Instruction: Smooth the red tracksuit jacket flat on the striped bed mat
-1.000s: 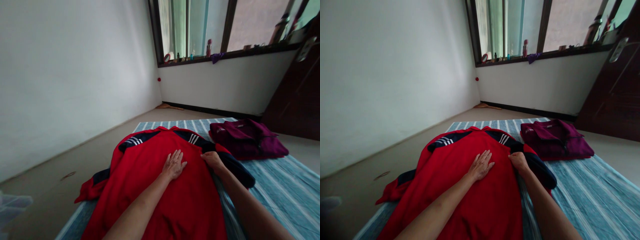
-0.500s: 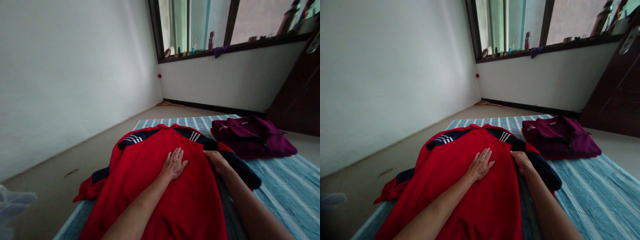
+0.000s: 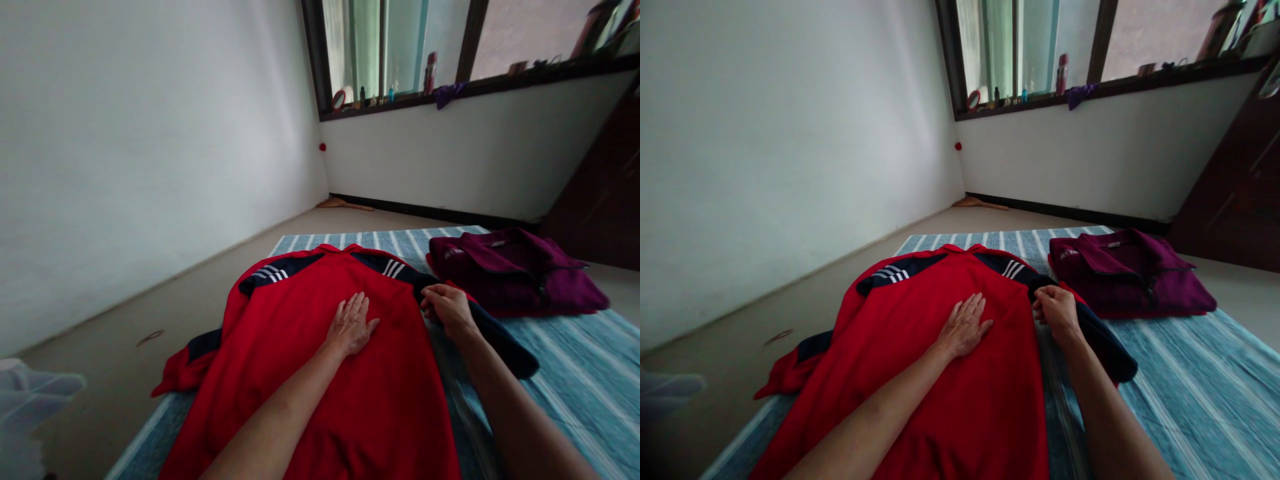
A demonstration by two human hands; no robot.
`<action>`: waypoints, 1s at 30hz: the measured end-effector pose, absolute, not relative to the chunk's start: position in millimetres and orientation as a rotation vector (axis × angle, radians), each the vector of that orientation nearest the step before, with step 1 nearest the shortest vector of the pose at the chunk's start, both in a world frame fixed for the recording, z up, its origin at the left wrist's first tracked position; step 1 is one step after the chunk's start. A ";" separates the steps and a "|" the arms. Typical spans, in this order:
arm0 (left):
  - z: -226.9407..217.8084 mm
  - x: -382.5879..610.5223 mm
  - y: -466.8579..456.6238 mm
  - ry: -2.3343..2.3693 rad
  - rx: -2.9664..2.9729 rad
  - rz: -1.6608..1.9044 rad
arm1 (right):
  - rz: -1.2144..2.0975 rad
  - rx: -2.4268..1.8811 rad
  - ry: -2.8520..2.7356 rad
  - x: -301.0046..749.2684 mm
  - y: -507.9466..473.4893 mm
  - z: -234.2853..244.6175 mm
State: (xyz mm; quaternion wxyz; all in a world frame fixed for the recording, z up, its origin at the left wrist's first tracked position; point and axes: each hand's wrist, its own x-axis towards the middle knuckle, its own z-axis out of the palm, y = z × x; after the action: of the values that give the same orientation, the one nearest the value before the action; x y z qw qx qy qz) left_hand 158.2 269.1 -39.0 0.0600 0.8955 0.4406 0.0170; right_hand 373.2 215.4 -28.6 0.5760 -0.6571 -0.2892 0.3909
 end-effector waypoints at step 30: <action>-36.8 193.4 303.0 1.315 2.891 0.314 | 1.073 -1.599 -0.692 355.0 237.5 -40.3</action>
State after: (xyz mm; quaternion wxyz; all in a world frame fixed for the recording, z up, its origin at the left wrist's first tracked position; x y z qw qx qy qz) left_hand 193.4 303.0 -36.8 -0.0247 0.9056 0.4119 0.0984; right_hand 355.0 237.5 -40.3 0.5208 -0.6670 -0.2889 0.4477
